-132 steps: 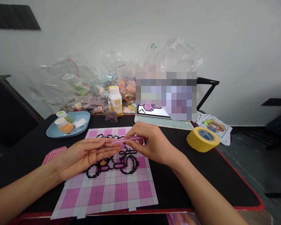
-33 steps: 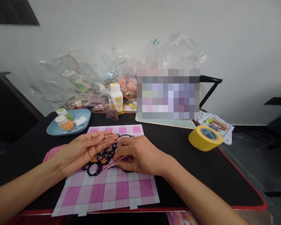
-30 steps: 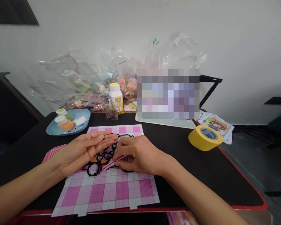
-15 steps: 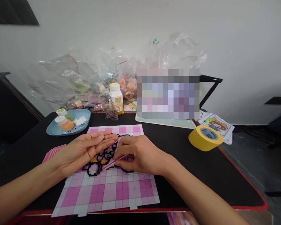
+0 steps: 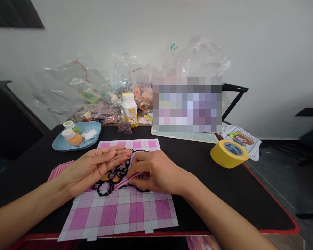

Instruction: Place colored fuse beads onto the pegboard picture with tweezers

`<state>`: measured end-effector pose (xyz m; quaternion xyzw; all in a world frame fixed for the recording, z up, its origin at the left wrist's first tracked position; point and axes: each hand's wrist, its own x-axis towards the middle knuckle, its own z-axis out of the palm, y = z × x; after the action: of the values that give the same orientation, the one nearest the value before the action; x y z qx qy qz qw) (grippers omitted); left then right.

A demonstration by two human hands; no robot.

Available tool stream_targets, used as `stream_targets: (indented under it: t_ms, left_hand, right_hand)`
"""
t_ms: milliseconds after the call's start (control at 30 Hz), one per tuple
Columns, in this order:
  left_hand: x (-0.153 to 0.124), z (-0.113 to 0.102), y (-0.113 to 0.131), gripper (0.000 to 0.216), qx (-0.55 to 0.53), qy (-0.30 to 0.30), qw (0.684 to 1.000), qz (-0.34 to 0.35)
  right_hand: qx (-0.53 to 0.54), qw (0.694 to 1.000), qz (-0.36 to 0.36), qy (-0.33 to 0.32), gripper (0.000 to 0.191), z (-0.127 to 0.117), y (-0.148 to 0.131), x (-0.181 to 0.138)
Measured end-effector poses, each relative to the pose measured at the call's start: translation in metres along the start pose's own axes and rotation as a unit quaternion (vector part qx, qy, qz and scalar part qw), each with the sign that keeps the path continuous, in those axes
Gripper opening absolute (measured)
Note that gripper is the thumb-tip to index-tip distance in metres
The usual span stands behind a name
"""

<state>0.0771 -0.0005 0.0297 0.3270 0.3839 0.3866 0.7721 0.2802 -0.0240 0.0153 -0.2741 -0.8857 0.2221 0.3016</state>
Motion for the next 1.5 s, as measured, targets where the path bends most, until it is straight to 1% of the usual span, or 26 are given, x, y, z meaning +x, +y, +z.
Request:
stream_targets:
  t_ms: [167,367,833,1100,1333,1500]
  left_hand:
    - [-0.0003,0.0002,0.0003,0.025,0.004,0.000,1.000,0.000]
    - [-0.0005,0.0003,0.0008,0.026,0.009,0.002,1.000,-0.002]
    - [-0.0011,-0.0008,0.0001,0.024,0.014,0.003,1.000,-0.004]
    - [-0.0009,0.0000,0.0000,0.024,0.018,0.007,1.000,-0.004]
    - [0.0005,-0.0009,-0.0003,0.024,0.021,0.004,1.000,-0.004]
    - [0.0002,-0.0011,0.0001,0.025,0.017,-0.001,1.000,-0.004]
  right_hand:
    - [-0.007,1.000,0.002,-0.008,0.010,-0.0015,-0.0005,0.0002]
    - [0.020,1.000,0.020,-0.009,0.011,-0.0064,0.0005,-0.0029]
    - [-0.013,1.000,0.007,-0.011,0.012,-0.0027,0.0012,-0.0027]
    - [-0.010,1.000,-0.003,-0.013,0.012,-0.0027,0.0006,-0.0002]
    - [-0.015,1.000,-0.009,-0.003,0.010,-0.0020,0.0014,-0.0010]
    - [0.014,1.000,-0.005,0.008,0.010,-0.0060,0.0018,-0.0023]
